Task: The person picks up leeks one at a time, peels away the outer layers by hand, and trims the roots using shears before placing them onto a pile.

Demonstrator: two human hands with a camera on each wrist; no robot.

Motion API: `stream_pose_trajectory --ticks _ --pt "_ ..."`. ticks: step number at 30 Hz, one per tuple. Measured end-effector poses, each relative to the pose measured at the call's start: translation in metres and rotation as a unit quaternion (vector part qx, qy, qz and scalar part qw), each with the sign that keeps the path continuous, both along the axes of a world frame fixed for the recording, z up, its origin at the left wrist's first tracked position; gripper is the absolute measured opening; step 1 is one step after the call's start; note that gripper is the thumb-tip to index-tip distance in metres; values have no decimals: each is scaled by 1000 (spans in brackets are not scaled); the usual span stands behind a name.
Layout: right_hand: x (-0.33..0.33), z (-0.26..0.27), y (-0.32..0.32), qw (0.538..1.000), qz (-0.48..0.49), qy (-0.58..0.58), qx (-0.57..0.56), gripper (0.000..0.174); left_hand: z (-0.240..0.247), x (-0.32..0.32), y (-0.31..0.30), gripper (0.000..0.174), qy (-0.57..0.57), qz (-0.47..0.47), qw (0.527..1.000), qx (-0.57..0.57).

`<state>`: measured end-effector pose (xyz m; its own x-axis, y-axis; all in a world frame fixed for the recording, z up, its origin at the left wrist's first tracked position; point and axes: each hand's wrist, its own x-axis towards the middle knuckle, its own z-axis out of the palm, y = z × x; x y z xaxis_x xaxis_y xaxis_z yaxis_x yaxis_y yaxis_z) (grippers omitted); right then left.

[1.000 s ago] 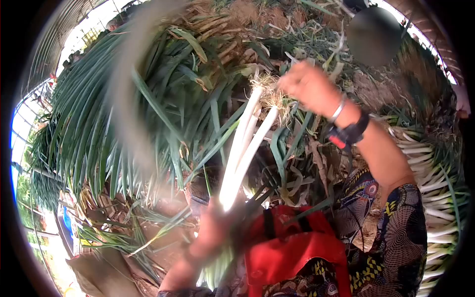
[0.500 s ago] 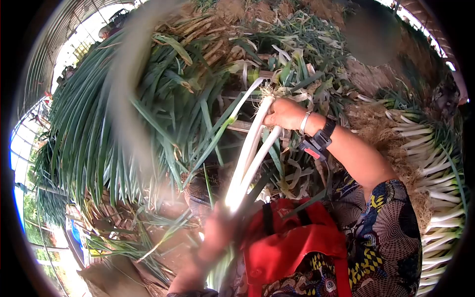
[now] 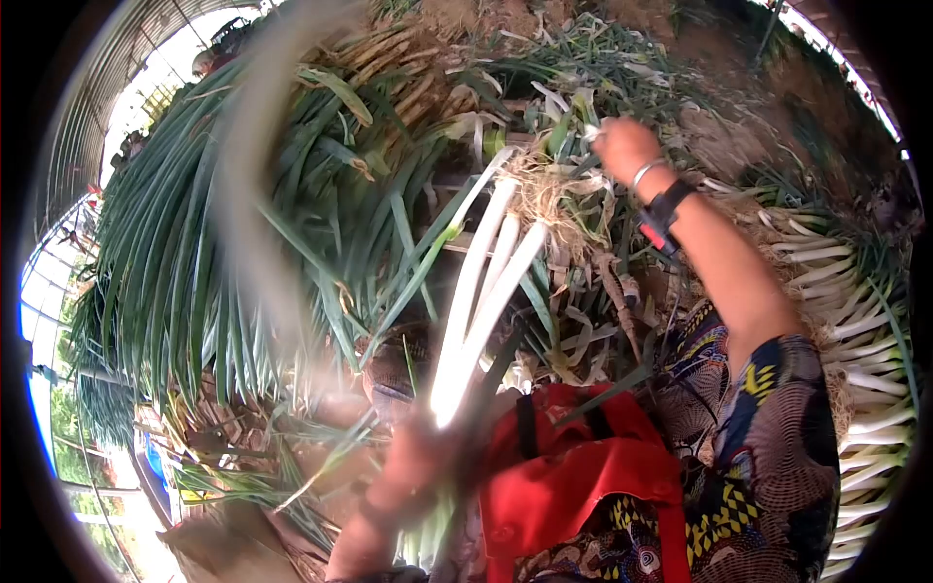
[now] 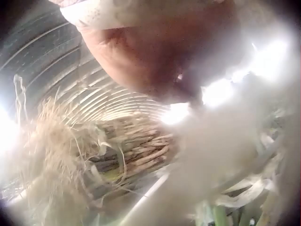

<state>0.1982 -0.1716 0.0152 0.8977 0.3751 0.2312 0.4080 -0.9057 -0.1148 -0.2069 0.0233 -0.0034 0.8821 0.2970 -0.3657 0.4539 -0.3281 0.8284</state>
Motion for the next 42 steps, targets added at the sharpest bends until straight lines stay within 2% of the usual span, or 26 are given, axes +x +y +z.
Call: stream_pose_trajectory --ticks 1,4,5,8,9,11,13,16,17,18,19,20,22,24,27,29,30,31,33,35,36,37,39,40,41,42 --pt "14 3 -9 998 -31 53 -31 24 -3 -2 2 50 0 3 1000 -19" --pt "-18 15 -8 987 0 -146 -62 53 -19 1 12 48 -51 10 988 -148" --pt "-40 28 2 992 74 -92 -48 72 -25 5 16 49 -48 1 987 -154" --pt "-124 29 25 941 334 -28 48 88 -32 14 21 50 -29 -37 988 -147" --pt "-148 22 30 906 420 -58 -10 92 -27 21 20 51 -21 -55 991 -124" --pt "-182 -10 37 832 518 -168 -102 65 -29 29 16 54 -1 -82 993 -88" --pt "-187 -28 49 788 553 -270 -4 34 -42 35 12 56 22 -99 993 -62" --pt "-163 -7 50 749 595 -290 -19 11 -23 44 6 65 2 -143 976 -162" --pt "-148 2 44 740 589 -318 -68 10 -12 44 3 67 -4 -159 969 -190" --pt "-130 21 37 744 562 -343 -113 9 0 41 7 74 -8 -203 973 -110" --pt "-110 48 27 775 542 -303 -120 7 -36 30 35 78 -93 -271 953 -103" --pt "-89 73 19 853 439 -209 -189 6 -73 20 62 82 -179 -330 922 -98" --pt "-51 130 -24 887 352 -259 -150 9 -96 -1 104 76 -233 -266 935 -8" --pt "-18 175 -79 863 314 -367 -146 30 -97 -11 128 63 -166 -79 983 -11" --pt "-20 209 -131 894 159 -391 -146 35 -113 -13 172 45 -89 21 945 312" --pt "-24 209 -159 929 40 -320 -182 39 -150 -20 191 39 -78 152 902 397" --pt "-33 197 -165 946 2 -279 -168 42 -195 -27 216 40 -111 147 907 380" --pt "-45 179 -170 960 -36 -234 -153 46 -151 -10 174 42 -66 215 916 332" --pt "-75 144 -169 991 -52 -39 -118 39 -215 -8 190 42 -95 152 920 348" --pt "-96 76 -174 983 -58 171 -46 41 -194 5 155 29 -161 104 956 224" --pt "-102 25 -191 932 12 344 111 43 -181 13 137 23 -187 80 967 156" --pt "-111 -39 -204 883 103 409 204 41 -180 17 127 19 -197 65 967 148" --pt "-167 -70 -175 818 32 566 99 31 -186 22 115 12 -159 25 970 181" --pt "-194 -67 -161 810 8 579 88 30 -216 19 122 11 -202 18 954 220" --pt "-212 -81 -157 797 -7 584 154 43 -227 24 124 11 -243 -9 939 244" --pt "-222 -112 -155 790 10 562 245 39 -237 28 126 12 -283 -34 920 268"
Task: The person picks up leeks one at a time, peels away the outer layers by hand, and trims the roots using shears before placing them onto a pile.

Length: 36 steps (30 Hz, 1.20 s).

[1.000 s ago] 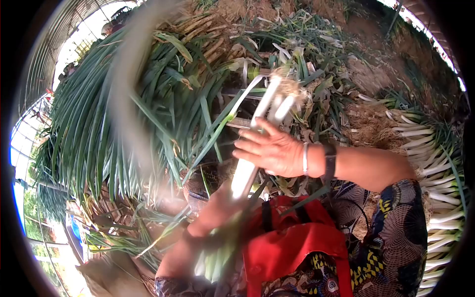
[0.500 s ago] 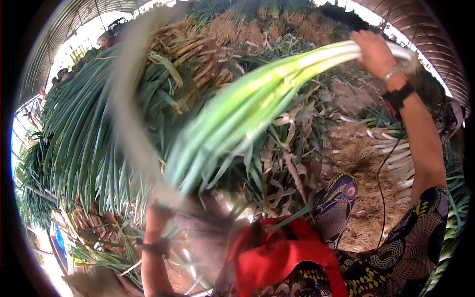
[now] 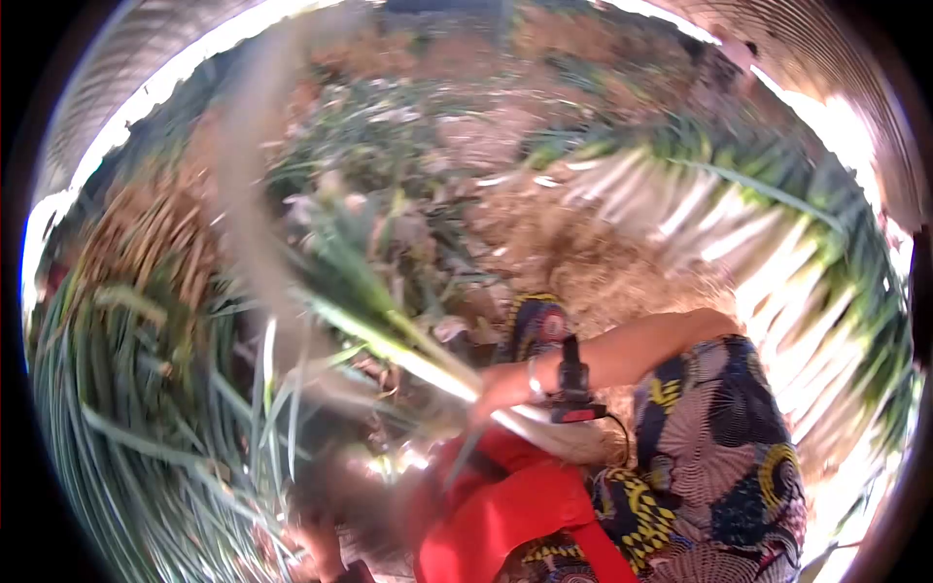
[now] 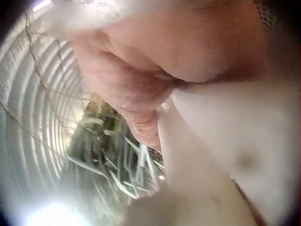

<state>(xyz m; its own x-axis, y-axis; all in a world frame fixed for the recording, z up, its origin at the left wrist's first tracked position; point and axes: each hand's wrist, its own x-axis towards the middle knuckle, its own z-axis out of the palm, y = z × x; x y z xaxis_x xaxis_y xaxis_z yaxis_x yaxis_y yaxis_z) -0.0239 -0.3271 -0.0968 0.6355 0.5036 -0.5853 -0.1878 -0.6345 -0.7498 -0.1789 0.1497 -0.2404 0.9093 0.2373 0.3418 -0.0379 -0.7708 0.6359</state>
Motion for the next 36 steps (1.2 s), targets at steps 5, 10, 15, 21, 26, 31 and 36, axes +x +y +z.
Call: stream_pose_trajectory --ticks 5,10,15,21,26,31,36 --pt "-4 40 -22 964 -179 27 196 28 17 -2 -5 18 170 72 982 49" --pt "3 103 -66 958 -237 -33 160 41 0 4 4 28 187 59 980 32" --pt "32 119 -119 891 -380 -36 247 49 -4 23 -4 31 204 36 978 37" --pt "105 149 -199 742 -557 -283 240 43 6 50 -38 32 203 38 976 64" --pt "180 129 -324 624 -688 -362 71 64 10 70 -57 32 210 44 973 81" --pt "190 68 -398 537 -515 -294 -600 68 14 83 -69 33 221 55 969 91" --pt "208 50 -438 714 -241 -56 -655 57 14 82 -74 33 236 72 965 93"
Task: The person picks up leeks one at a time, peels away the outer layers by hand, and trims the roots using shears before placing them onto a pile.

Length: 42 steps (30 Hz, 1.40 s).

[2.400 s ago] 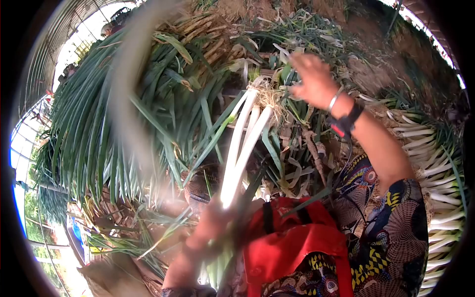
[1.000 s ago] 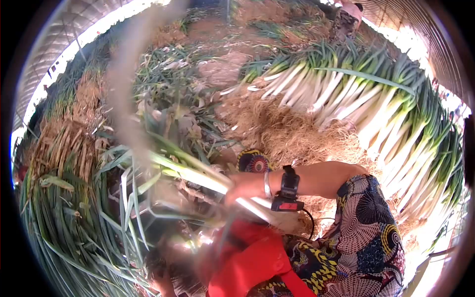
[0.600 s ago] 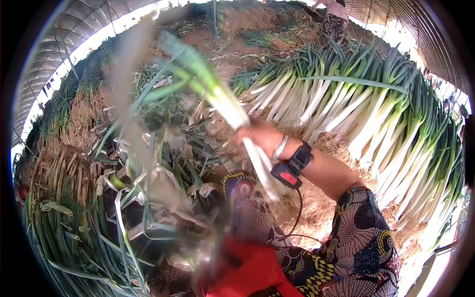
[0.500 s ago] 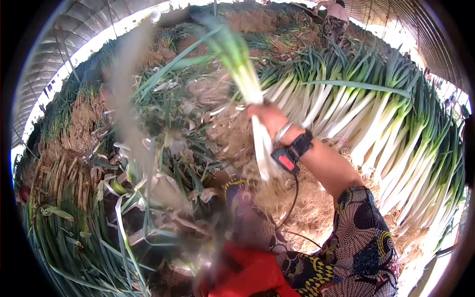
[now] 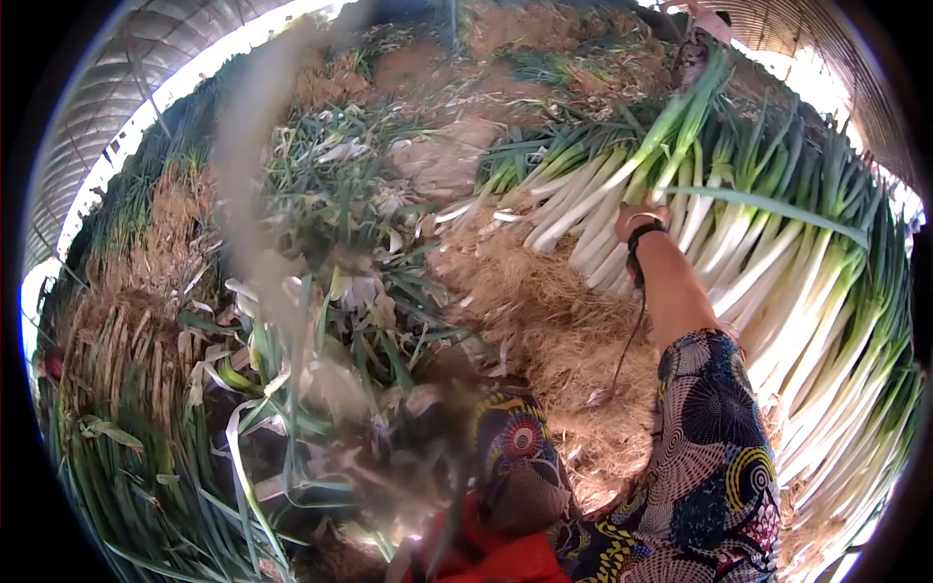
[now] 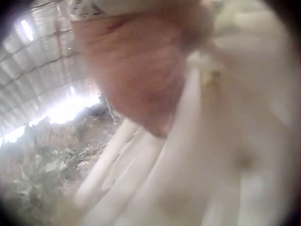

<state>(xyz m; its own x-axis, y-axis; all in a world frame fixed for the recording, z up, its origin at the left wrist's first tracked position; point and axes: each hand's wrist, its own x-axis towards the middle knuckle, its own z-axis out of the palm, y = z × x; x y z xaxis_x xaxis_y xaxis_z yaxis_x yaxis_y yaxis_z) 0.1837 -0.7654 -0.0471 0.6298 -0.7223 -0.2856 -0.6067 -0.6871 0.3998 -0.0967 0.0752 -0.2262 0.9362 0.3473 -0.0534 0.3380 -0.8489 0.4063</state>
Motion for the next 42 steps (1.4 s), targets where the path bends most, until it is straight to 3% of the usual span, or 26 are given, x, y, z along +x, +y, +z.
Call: stream_pose_trajectory --ticks 1,2,5,10,13,17,19,21,27,30,33,34,37,39,41,42 --pt "16 -8 -18 999 -3 33 10 58 0 -2 -1 33 2 6 1000 1" --pt "30 0 -27 970 75 229 39 73 0 -4 -2 33 3 10 1000 -1" --pt "31 -1 -38 996 16 48 74 85 -3 -9 -3 34 5 18 1000 -4" --pt "10 -9 -44 992 92 -77 45 75 -6 -23 -2 34 3 32 999 -12" --pt "6 14 -43 974 129 -129 135 83 -6 -32 1 34 4 30 999 -14" --pt "-2 30 -9 987 103 -92 83 68 -9 -40 7 35 0 31 999 -18" --pt "4 27 10 988 153 -25 -13 48 -11 -44 9 35 -2 31 999 -22" --pt "8 36 47 982 113 -149 28 40 -12 -48 11 35 -2 32 999 -21" --pt "31 -6 151 951 303 -23 56 37 -11 -51 9 36 4 41 999 -18" --pt "45 -51 169 950 303 27 70 40 -10 -53 9 36 7 43 999 -18" --pt "39 -54 171 959 273 36 62 43 -9 -55 9 36 9 44 999 -16" --pt "31 -53 170 958 286 -14 33 44 -8 -56 9 36 10 46 999 -17" --pt "55 -96 121 964 266 5 17 47 -7 -62 12 37 13 45 999 -18" --pt "51 -125 71 972 207 -101 -43 52 -6 -70 16 37 10 42 999 -25" --pt "32 -88 77 979 133 -155 -19 55 -9 -87 25 37 9 30 998 -52" --pt "33 -77 86 980 146 -131 -25 55 -12 -94 29 37 13 18 997 -75"
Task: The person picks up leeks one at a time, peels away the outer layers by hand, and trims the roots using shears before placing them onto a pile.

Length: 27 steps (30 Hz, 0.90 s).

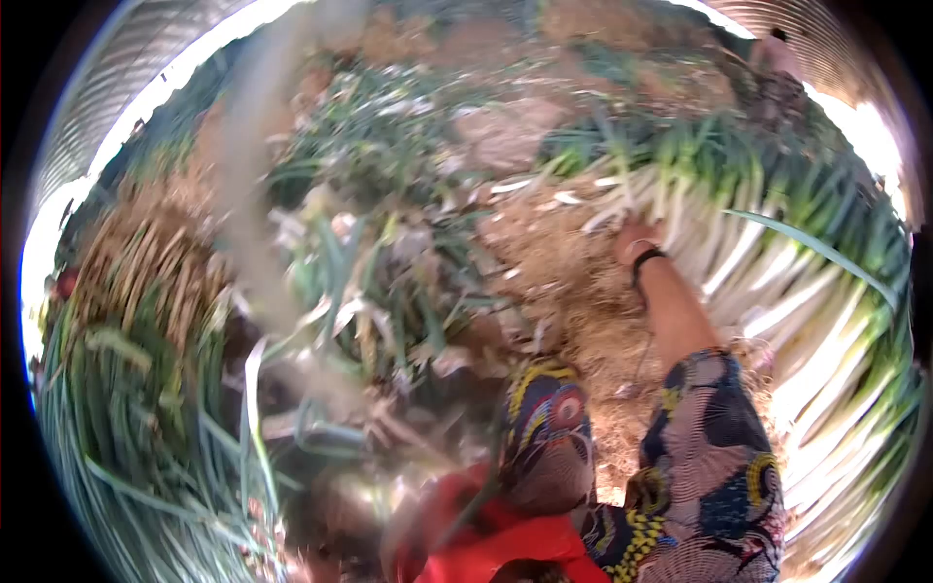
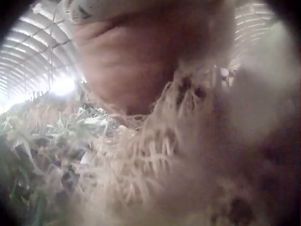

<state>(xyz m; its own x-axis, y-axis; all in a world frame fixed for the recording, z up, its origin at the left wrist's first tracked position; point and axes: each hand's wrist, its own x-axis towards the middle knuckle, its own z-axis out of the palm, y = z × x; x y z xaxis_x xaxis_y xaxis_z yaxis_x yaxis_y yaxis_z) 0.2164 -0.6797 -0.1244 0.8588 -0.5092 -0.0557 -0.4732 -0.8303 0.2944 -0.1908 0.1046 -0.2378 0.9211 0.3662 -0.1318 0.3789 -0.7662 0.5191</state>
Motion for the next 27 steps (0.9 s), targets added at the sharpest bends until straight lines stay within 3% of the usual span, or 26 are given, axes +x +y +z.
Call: stream_pose_trajectory --ticks 2,3,5,6,8,10,11,12,13,14,15,16,17,18,19,21,22,25,27 --pt "9 4 7 995 73 62 8 44 -4 7 4 40 30 -33 996 -71" --pt "42 -43 -12 971 137 163 -109 41 5 6 -3 43 51 -11 998 -21" --pt "23 9 67 981 164 3 100 42 44 21 -31 51 151 -16 981 119" --pt "20 16 100 959 234 -18 158 41 38 16 -32 54 101 -16 988 119" --pt "4 29 157 901 340 -56 264 41 50 22 -38 53 127 1 988 85" --pt "-21 45 227 813 397 -5 426 38 52 23 -43 52 121 39 992 26" --pt "-29 54 261 803 397 84 435 34 55 27 -45 51 132 40 990 28" --pt "-31 26 278 727 425 117 526 33 58 31 -47 50 144 41 988 31" --pt "-53 50 319 758 420 194 460 36 64 35 -50 49 163 19 984 71" --pt "-59 32 339 734 491 226 410 46 68 36 -52 49 181 -1 977 110" --pt "-75 40 368 729 489 280 388 61 66 36 -54 46 171 -8 977 129" --pt "-91 55 389 746 414 362 376 69 61 35 -53 45 164 -16 975 149" --pt "-99 22 398 747 402 343 404 72 55 34 -52 43 157 -25 973 170" --pt "-103 4 409 738 502 308 328 72 45 32 -49 38 113 -41 963 240" --pt "-112 -14 417 754 492 256 352 60 52 36 -45 38 134 -27 972 189" --pt "-115 -66 418 696 292 263 601 42 68 57 -33 36 172 -6 981 85" --pt "-122 -57 420 677 235 241 655 29 68 61 -25 35 99 -16 993 65" --pt "-127 -12 412 602 199 180 752 26 58 86 8 24 10 13 998 54" --pt "-122 29 404 543 127 182 810 23 89 115 13 23 -8 33 999 17"
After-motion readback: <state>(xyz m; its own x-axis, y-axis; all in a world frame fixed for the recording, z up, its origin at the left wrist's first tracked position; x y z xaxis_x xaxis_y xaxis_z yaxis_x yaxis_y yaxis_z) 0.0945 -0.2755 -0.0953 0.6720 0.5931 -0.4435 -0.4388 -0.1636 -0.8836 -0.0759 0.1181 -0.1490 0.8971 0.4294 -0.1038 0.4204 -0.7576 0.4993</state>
